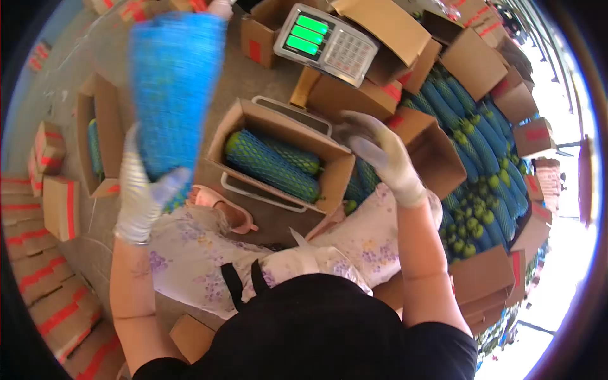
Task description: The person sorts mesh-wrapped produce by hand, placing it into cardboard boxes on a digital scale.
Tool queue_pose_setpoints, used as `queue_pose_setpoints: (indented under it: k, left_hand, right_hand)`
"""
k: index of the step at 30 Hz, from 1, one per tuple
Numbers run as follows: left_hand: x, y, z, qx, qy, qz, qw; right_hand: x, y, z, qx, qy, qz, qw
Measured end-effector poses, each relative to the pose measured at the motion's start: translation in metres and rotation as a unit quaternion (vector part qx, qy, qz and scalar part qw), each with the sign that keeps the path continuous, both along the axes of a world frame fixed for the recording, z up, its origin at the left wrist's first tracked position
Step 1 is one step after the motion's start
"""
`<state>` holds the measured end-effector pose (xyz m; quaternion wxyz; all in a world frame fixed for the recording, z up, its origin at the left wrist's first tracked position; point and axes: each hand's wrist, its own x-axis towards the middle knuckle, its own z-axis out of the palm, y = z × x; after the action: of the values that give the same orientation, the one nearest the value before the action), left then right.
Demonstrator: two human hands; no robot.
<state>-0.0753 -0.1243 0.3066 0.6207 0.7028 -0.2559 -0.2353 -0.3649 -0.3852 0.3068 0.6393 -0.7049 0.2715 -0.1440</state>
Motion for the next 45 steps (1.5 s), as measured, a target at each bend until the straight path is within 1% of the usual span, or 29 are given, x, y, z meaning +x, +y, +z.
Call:
queue_pose_setpoints:
  k: [1, 2, 3, 5, 6, 8, 9, 12, 17, 19, 23, 25, 26, 27, 29, 30, 31, 32, 33, 34, 35, 37, 38, 39, 40, 41, 43, 44, 45]
  left_hand:
    - [-0.003, -0.009, 0.006, 0.021, -0.128, -0.097, 0.987]
    - [-0.006, -0.02, 0.013, 0.045, -0.249, -0.195, 0.948]
    - [-0.008, -0.033, 0.016, 0.051, -0.328, -0.233, 0.914]
    - [-0.013, -0.069, 0.038, 0.06, -0.487, -0.332, 0.806]
    - [-0.015, -0.082, 0.038, 0.056, -0.492, -0.331, 0.803]
    - [-0.022, -0.104, 0.029, 0.075, -0.571, -0.445, 0.686]
    - [-0.027, -0.113, 0.025, 0.072, -0.577, -0.443, 0.682]
    - [-0.039, -0.134, 0.015, 0.145, -0.605, -0.536, 0.571]
    - [-0.036, -0.152, -0.022, 0.149, -0.575, -0.573, 0.565]
    - [-0.028, -0.143, -0.027, 0.106, -0.623, -0.497, 0.595]
    - [-0.001, -0.116, -0.007, 0.125, -0.505, -0.399, 0.755]
    - [0.013, -0.103, -0.007, 0.139, -0.514, -0.374, 0.76]
    - [0.015, -0.099, -0.008, 0.152, -0.52, -0.345, 0.766]
    - [0.012, -0.099, -0.008, 0.148, -0.518, -0.35, 0.766]
    - [0.003, -0.103, -0.005, 0.164, -0.477, -0.382, 0.774]
    - [-0.003, -0.107, -0.004, 0.154, -0.466, -0.407, 0.77]
    - [-0.015, -0.113, 0.0, 0.176, -0.467, -0.429, 0.753]
    - [-0.025, -0.117, -0.01, 0.153, -0.502, -0.433, 0.733]
    - [-0.038, -0.12, -0.017, 0.14, -0.511, -0.451, 0.718]
    - [-0.059, -0.125, -0.015, 0.142, -0.504, -0.48, 0.704]
    - [-0.065, -0.132, -0.039, 0.131, -0.541, -0.489, 0.672]
    - [-0.087, -0.144, -0.051, 0.137, -0.591, -0.513, 0.607]
    - [-0.095, -0.15, -0.054, 0.158, -0.592, -0.517, 0.598]
    - [-0.097, -0.153, -0.063, 0.154, -0.616, -0.503, 0.586]
    - [-0.095, -0.158, -0.069, 0.186, -0.62, -0.506, 0.57]
    - [-0.089, -0.159, -0.072, 0.175, -0.621, -0.498, 0.579]
    - [-0.069, -0.155, -0.064, 0.17, -0.581, -0.487, 0.63]
    - [-0.055, -0.154, -0.071, 0.16, -0.585, -0.488, 0.628]
    - [-0.036, -0.152, -0.08, 0.203, -0.549, -0.504, 0.636]
  right_hand:
    - [-0.01, 0.008, 0.012, 0.025, -0.026, -0.032, 0.999]
    - [-0.025, 0.006, 0.011, 0.028, -0.055, -0.035, 0.997]
    - [-0.031, 0.008, 0.009, 0.025, -0.057, -0.035, 0.997]
    - [-0.047, 0.011, 0.008, 0.013, -0.126, -0.111, 0.986]
    - [-0.054, 0.01, 0.007, -0.007, -0.135, -0.134, 0.982]
    - [-0.073, 0.012, 0.004, -0.013, -0.143, -0.16, 0.977]
    - [-0.081, 0.013, 0.002, -0.013, -0.144, -0.183, 0.972]
    - [-0.1, 0.017, -0.011, 0.0, -0.145, -0.192, 0.971]
    - [-0.102, 0.024, -0.017, 0.027, -0.11, -0.213, 0.971]
    - [-0.102, 0.022, -0.022, 0.017, -0.098, -0.2, 0.975]
    - [-0.098, 0.029, -0.042, 0.061, -0.074, -0.214, 0.972]
    - [-0.091, 0.032, -0.051, 0.027, -0.006, -0.19, 0.981]
    - [-0.085, 0.035, -0.049, -0.039, 0.045, -0.175, 0.983]
    - [-0.08, 0.037, -0.054, -0.093, 0.066, -0.153, 0.982]
    - [-0.072, 0.039, -0.059, -0.253, 0.15, -0.105, 0.95]
    - [-0.066, 0.041, -0.059, -0.311, 0.165, -0.107, 0.93]
    - [-0.061, 0.044, -0.058, -0.31, 0.182, -0.107, 0.927]
    - [-0.054, 0.046, -0.041, -0.255, 0.249, -0.09, 0.93]
    - [-0.05, 0.047, -0.042, -0.274, 0.289, -0.09, 0.913]
    - [-0.054, 0.048, -0.049, -0.304, 0.279, -0.088, 0.906]
    - [-0.057, 0.047, -0.058, -0.288, 0.304, -0.091, 0.903]
    - [-0.054, 0.048, -0.073, -0.246, 0.317, -0.1, 0.91]
    - [-0.051, 0.048, -0.078, -0.225, 0.31, -0.105, 0.918]
    - [-0.045, 0.049, -0.078, -0.209, 0.357, -0.101, 0.905]
    - [-0.046, 0.052, -0.075, -0.224, 0.361, -0.102, 0.9]
    - [-0.044, 0.052, -0.081, -0.21, 0.366, -0.098, 0.901]
    - [-0.038, 0.061, -0.07, -0.312, 0.327, -0.162, 0.878]
    - [-0.037, 0.059, -0.064, -0.352, 0.289, -0.159, 0.876]
    - [-0.031, 0.058, -0.062, -0.392, 0.241, -0.165, 0.872]
